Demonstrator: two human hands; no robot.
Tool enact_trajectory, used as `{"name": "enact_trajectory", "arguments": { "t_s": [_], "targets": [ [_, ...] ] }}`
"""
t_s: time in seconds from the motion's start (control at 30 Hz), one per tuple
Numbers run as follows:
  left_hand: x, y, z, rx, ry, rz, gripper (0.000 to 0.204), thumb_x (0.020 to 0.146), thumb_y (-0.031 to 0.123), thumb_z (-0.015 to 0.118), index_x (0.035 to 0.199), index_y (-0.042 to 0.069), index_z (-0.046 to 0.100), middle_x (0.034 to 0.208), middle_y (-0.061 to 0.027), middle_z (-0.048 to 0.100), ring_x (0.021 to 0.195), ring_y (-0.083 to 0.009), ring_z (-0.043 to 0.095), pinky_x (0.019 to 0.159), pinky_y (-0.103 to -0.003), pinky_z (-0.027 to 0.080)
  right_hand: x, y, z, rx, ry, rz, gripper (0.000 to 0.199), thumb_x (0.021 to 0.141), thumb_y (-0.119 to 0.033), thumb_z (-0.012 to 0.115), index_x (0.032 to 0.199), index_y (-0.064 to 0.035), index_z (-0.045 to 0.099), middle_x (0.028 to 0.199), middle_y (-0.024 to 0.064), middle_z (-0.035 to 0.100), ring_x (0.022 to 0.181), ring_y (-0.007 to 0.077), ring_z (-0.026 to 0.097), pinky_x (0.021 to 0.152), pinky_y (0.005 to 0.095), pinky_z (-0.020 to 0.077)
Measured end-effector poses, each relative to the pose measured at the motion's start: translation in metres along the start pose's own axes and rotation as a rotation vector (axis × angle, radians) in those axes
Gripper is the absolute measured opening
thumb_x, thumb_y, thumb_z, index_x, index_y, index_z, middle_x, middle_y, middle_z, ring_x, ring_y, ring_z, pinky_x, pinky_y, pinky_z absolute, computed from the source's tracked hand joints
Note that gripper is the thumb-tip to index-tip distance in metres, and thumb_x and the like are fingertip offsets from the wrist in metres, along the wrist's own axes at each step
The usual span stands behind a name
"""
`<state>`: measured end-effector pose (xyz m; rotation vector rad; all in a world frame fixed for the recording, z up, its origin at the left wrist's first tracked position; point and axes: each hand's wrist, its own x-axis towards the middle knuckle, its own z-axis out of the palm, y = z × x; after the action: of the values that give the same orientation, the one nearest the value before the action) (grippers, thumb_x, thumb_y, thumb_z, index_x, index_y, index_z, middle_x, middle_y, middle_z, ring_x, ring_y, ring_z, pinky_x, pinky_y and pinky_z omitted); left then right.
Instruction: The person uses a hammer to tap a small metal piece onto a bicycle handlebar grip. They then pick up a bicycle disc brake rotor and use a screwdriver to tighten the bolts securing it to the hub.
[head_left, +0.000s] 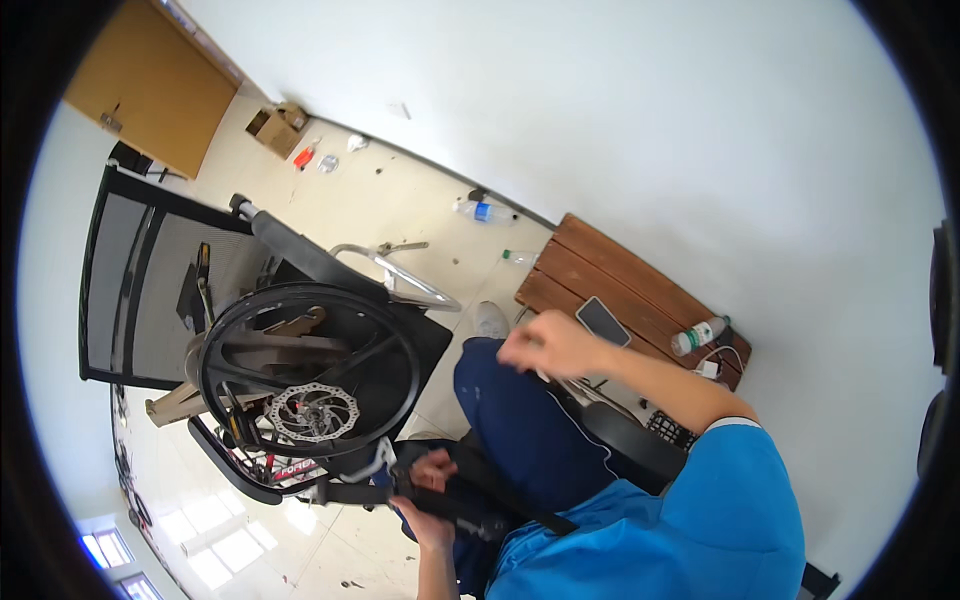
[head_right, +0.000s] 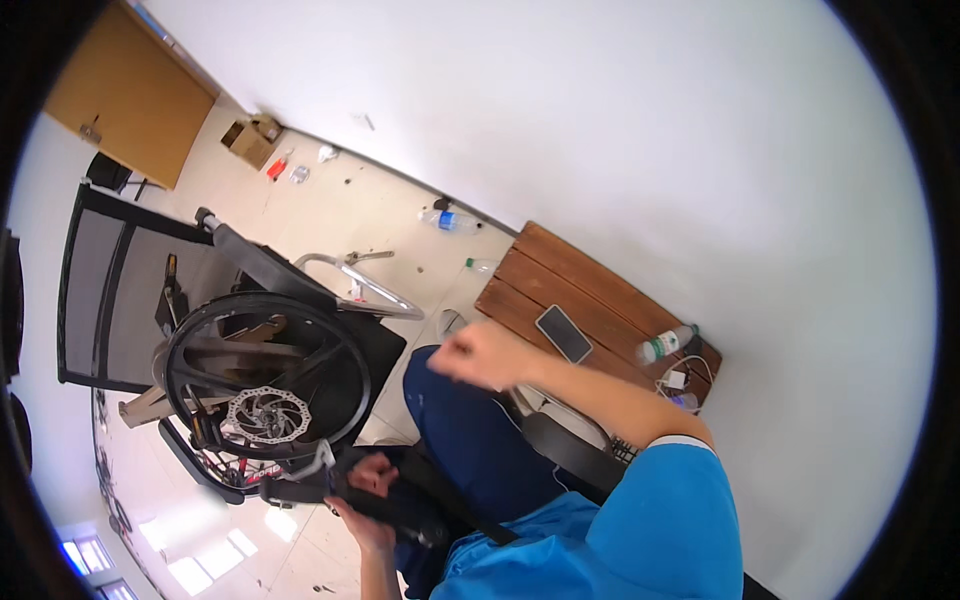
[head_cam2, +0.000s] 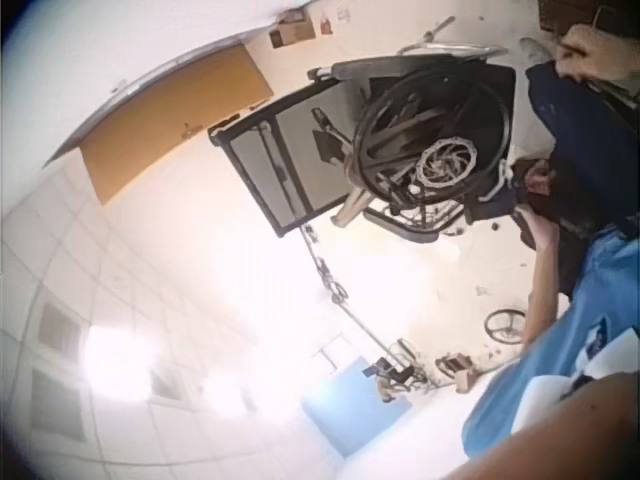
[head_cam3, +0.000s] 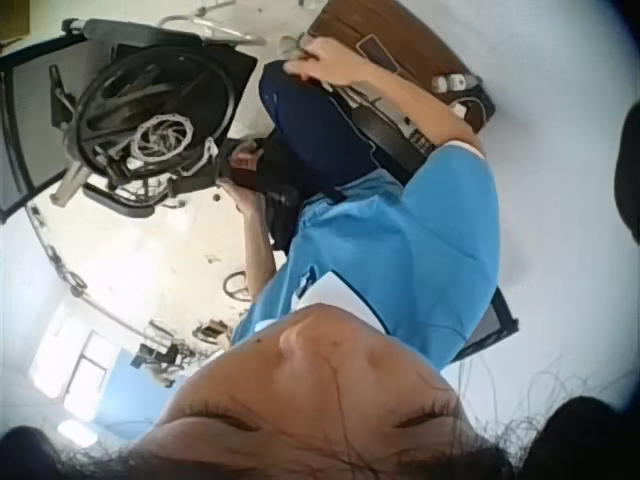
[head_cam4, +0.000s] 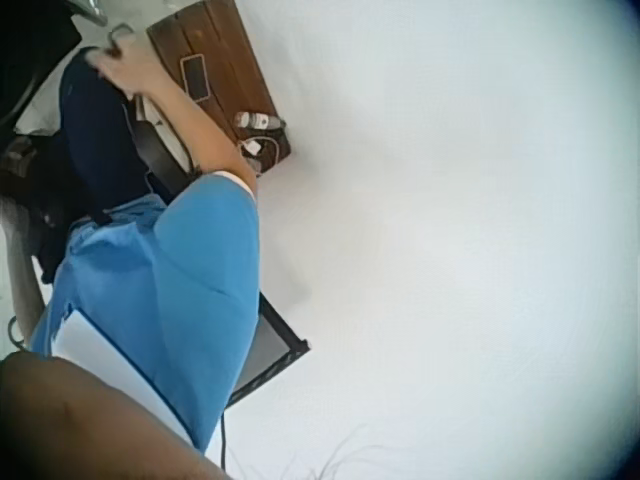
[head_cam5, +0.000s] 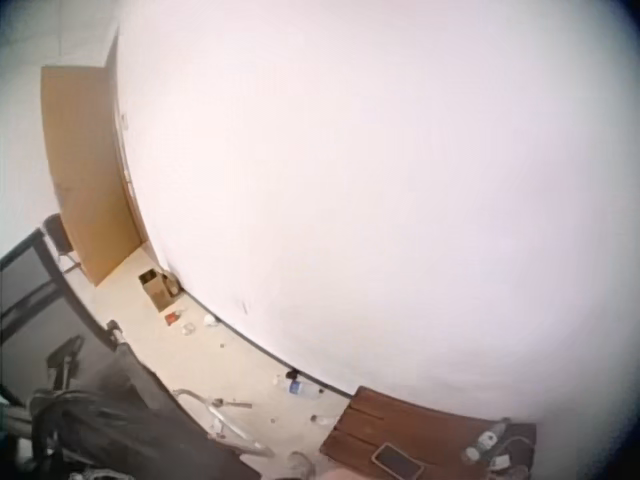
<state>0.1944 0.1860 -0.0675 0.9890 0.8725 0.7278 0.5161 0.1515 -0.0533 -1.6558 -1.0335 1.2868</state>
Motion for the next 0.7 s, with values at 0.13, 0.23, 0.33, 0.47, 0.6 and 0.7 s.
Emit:
{"name": "enact_trajectory", "arguments": {
  "t_s": [0.13,0.23,0.33,0.47,0.6,0.7],
  "targets": [
    [0.045,0.019,0.081,-0.03,-0.129,0.08,0.1,0.08,0.086,0.015,0.13,0.006,0.051,0.144,-0.0166,0.043,0.129,-0.0257,0.043,0.105,-0.043,0.035,-0.06,-0.039,0.044,-0.013,-0.247,-0.338,0.054,0.075,-0.04,0.079,0.111,-0.003,0.065,0.095,0.0106,0.071,0.087,0.0243,0.067,0.073,0.0333,0.0534],
    [0.067,0.025,0.133,0.054,-0.328,0.01,0.102,0.083,0.083,0.011,0.133,0.002,0.045,0.144,-0.0169,0.043,0.127,-0.0241,0.043,0.104,-0.038,0.036,-0.062,-0.034,0.042,-0.048,0.032,-0.256,0.053,0.07,-0.032,0.081,0.109,-0.0011,0.061,0.089,0.0169,0.066,0.079,0.0229,0.064,0.07,0.0334,0.0507],
    [0.078,0.016,0.149,0.226,-0.397,-0.108,0.08,0.096,0.066,0.02,0.139,0.001,0.037,0.136,-0.0176,0.05,0.122,-0.026,0.049,0.104,-0.037,0.036,-0.045,-0.013,0.014,0.031,0.272,-0.294,0.045,0.073,-0.022,0.076,0.109,-0.0005,0.061,0.085,0.0159,0.066,0.076,0.0199,0.064,0.07,0.032,0.0508],
    [0.077,0.005,0.101,0.401,-0.354,-0.084,0.059,0.103,0.046,0.028,0.134,-0.001,0.045,0.124,-0.0159,0.058,0.113,-0.0242,0.056,0.095,-0.036,0.044,-0.003,0.069,-0.068,-0.307,0.393,0.018,0.038,0.075,-0.031,0.068,0.094,0.0009,0.062,0.083,0.0221,0.065,0.076,0.0321,0.066,0.067,0.0408,0.0508],
    [0.032,-0.029,0.0,0.349,0.033,-0.216,0.047,0.104,0.038,0.033,0.116,-0.002,0.057,0.104,-0.014,0.066,0.095,-0.0203,0.063,0.084,-0.033,0.05,0.013,0.234,-0.117,-0.429,0.535,0.319,0.044,0.078,-0.035,0.066,0.107,-0.0007,0.063,0.09,0.0214,0.066,0.087,0.0351,0.065,0.076,0.0434,0.0485],
    [-0.011,-0.023,-0.058,0.345,0.316,-0.27,0.047,0.104,0.037,0.033,0.112,-0.002,0.057,0.098,-0.0151,0.066,0.091,-0.0209,0.064,0.079,-0.032,0.053,-0.006,0.336,-0.125,-0.481,0.533,0.543,0.046,0.082,-0.033,0.063,0.113,0.0007,0.059,0.103,0.022,0.065,0.099,0.0386,0.061,0.085,0.044,0.0457]
  ]
}}
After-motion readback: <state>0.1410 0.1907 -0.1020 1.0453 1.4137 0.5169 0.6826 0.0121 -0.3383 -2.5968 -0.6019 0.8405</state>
